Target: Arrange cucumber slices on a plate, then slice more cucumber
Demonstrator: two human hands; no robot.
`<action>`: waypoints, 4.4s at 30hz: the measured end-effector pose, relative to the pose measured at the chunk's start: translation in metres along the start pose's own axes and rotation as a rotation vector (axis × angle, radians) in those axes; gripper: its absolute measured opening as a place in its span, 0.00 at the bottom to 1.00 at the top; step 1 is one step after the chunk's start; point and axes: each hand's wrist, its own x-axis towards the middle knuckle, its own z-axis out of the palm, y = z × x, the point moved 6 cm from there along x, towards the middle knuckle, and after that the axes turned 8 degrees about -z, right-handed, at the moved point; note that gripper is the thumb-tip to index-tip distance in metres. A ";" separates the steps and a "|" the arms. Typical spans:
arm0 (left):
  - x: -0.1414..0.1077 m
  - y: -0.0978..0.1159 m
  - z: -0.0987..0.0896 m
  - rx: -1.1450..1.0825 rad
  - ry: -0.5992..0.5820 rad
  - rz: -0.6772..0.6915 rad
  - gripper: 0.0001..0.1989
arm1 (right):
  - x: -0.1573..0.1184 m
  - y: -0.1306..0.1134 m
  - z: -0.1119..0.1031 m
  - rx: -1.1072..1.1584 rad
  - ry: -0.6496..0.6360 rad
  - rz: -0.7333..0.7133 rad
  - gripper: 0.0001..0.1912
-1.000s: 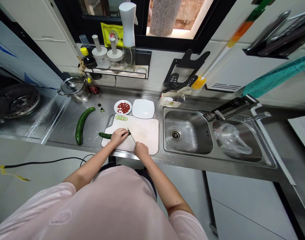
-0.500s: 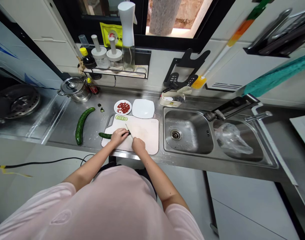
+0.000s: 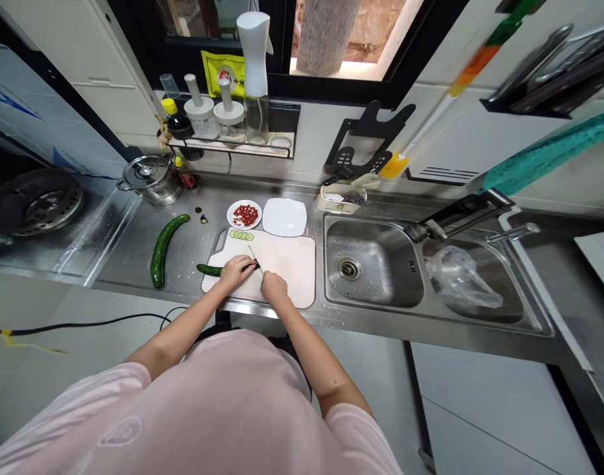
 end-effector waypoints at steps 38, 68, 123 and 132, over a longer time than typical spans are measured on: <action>0.000 0.002 -0.002 -0.018 -0.002 -0.008 0.09 | -0.003 0.001 -0.001 -0.003 -0.009 0.026 0.14; 0.000 0.001 0.000 -0.016 -0.006 -0.010 0.09 | 0.005 0.000 0.001 0.000 0.008 0.007 0.14; 0.002 0.008 -0.007 0.073 -0.069 -0.119 0.10 | -0.063 0.042 -0.008 -0.061 -0.009 0.100 0.15; 0.001 0.007 -0.014 0.020 -0.045 -0.141 0.11 | -0.067 0.046 -0.022 -0.035 0.109 0.091 0.17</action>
